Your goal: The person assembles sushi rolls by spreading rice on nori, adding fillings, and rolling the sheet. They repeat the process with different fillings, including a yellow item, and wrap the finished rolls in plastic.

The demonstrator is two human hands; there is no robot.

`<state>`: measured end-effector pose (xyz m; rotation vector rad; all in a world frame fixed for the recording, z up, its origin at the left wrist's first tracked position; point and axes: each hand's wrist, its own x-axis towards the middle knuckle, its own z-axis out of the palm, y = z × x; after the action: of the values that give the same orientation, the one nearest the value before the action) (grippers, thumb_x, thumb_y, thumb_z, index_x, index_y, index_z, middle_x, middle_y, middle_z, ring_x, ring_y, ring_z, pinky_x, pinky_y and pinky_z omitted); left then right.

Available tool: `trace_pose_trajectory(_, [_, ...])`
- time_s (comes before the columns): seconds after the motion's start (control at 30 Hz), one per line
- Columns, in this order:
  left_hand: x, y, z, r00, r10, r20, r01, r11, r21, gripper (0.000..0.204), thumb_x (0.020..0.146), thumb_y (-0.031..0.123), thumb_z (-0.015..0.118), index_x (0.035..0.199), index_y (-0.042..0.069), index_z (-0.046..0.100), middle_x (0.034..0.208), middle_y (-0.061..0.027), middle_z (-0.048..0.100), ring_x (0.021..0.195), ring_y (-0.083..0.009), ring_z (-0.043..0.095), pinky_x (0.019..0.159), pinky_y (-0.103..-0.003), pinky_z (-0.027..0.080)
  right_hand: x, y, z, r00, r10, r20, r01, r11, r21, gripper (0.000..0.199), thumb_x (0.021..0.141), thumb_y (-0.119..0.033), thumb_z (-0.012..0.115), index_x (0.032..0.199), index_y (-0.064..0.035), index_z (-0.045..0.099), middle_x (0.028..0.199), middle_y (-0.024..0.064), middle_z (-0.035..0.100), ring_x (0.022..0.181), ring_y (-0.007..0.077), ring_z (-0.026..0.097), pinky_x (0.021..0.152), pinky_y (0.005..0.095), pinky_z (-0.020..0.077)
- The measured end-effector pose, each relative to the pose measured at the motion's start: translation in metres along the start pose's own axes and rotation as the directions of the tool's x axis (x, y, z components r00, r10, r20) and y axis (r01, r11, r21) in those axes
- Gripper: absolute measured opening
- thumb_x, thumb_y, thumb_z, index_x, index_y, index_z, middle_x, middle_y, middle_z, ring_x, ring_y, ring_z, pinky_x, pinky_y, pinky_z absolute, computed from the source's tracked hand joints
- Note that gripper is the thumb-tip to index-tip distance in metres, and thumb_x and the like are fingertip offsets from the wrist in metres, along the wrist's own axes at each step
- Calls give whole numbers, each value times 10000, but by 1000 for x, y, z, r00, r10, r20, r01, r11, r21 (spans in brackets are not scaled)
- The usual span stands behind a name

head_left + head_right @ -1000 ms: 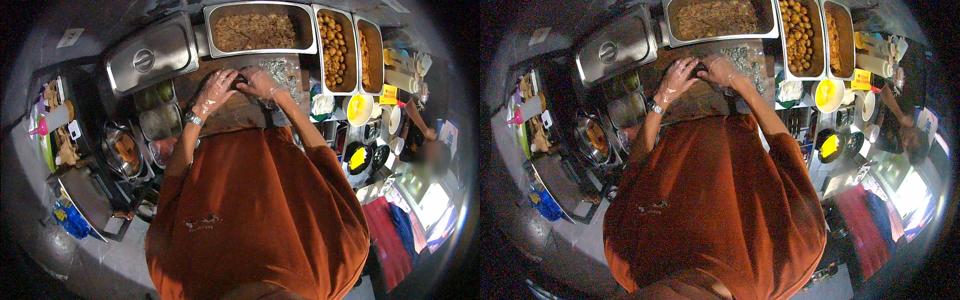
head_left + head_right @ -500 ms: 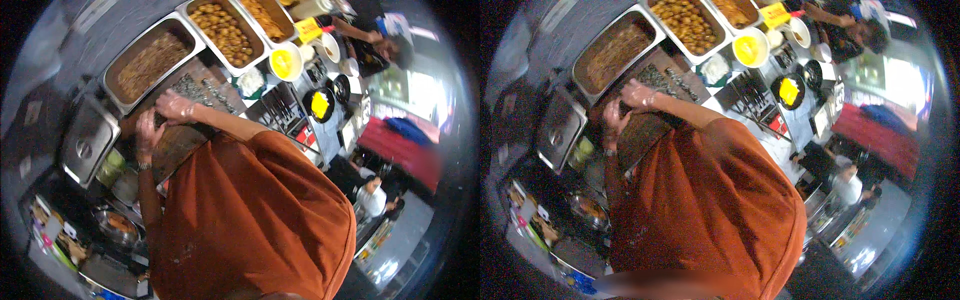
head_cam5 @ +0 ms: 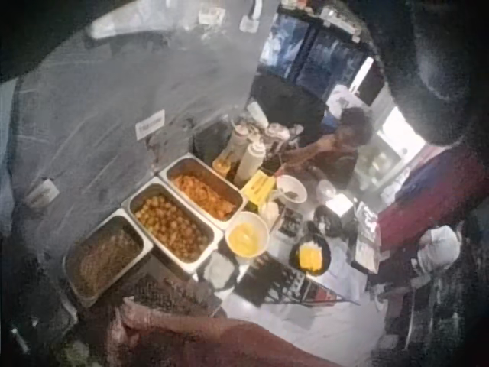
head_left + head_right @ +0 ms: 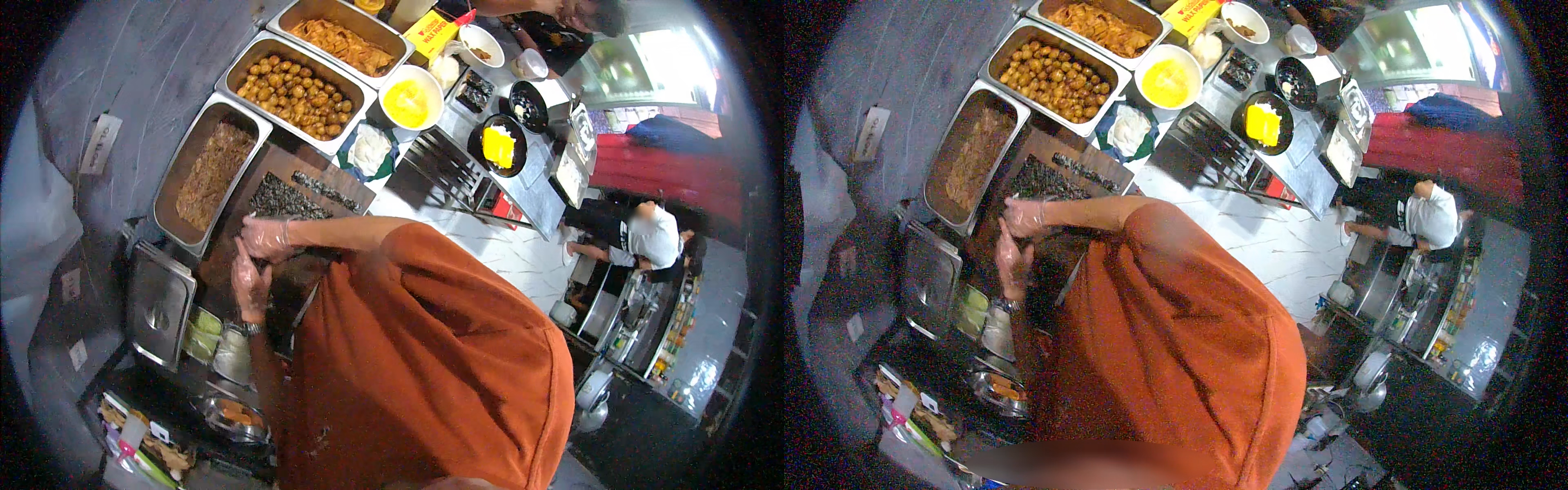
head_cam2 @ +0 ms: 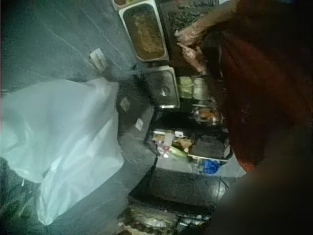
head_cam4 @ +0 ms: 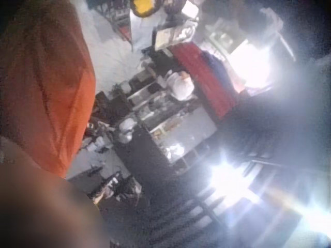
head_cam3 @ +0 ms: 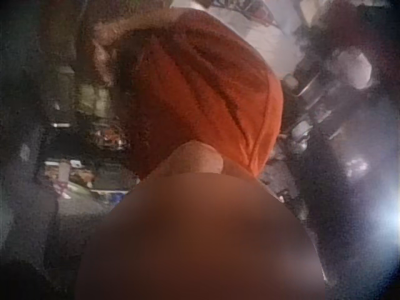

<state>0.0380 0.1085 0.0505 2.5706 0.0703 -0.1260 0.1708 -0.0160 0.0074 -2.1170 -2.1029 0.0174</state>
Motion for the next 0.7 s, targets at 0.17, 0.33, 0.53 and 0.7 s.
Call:
trace_pose_trajectory(0.17, [-7, 9, 19, 993, -116, -15, 116, 993, -21, 1013, 739, 77, 810, 1577, -37, 251, 1214, -280, 618, 1109, -449, 588, 939, -478, 490, -14, -7, -12, 995, 23, 96, -36, 989, 141, 597, 642, -516, 815, 1015, -64, 696, 923, 57, 719, 974, 261, 657, 950, 463, 399])
trace_pose_trajectory(0.33, [-9, 0, 23, 982, -189, -1, 185, 962, -203, 838, 784, 131, 811, 1485, -57, 393, 1323, -304, 568, 1207, -455, 550, 1039, -488, 442, -16, -12, -7, 1000, 19, 6, -20, 996, 83, 617, 665, -519, 793, 1051, -51, 680, 996, 89, 723, 976, 275, 656, 967, 479, 396])
trace_pose_trajectory(0.53, [-22, 18, 13, 989, -101, 109, 94, 994, 62, 689, 808, 136, 809, 1374, -87, 486, 1298, -310, 577, 1202, -469, 554, 1037, -489, 455, -41, -23, -41, 989, 106, 101, -122, 979, 166, 506, 712, -481, 767, 1011, -78, 701, 993, 64, 719, 1033, 284, 635, 1015, 527, 388])
trace_pose_trajectory(0.7, [-13, 56, -1, 958, -67, 280, 81, 996, -37, 562, 762, 97, 802, 1261, -29, 577, 1184, -257, 635, 1091, -475, 602, 943, -510, 496, -69, -41, -35, 935, 270, 231, -321, 920, 224, 461, 700, -505, 777, 946, -117, 733, 958, 78, 728, 1029, 299, 636, 1026, 569, 383])
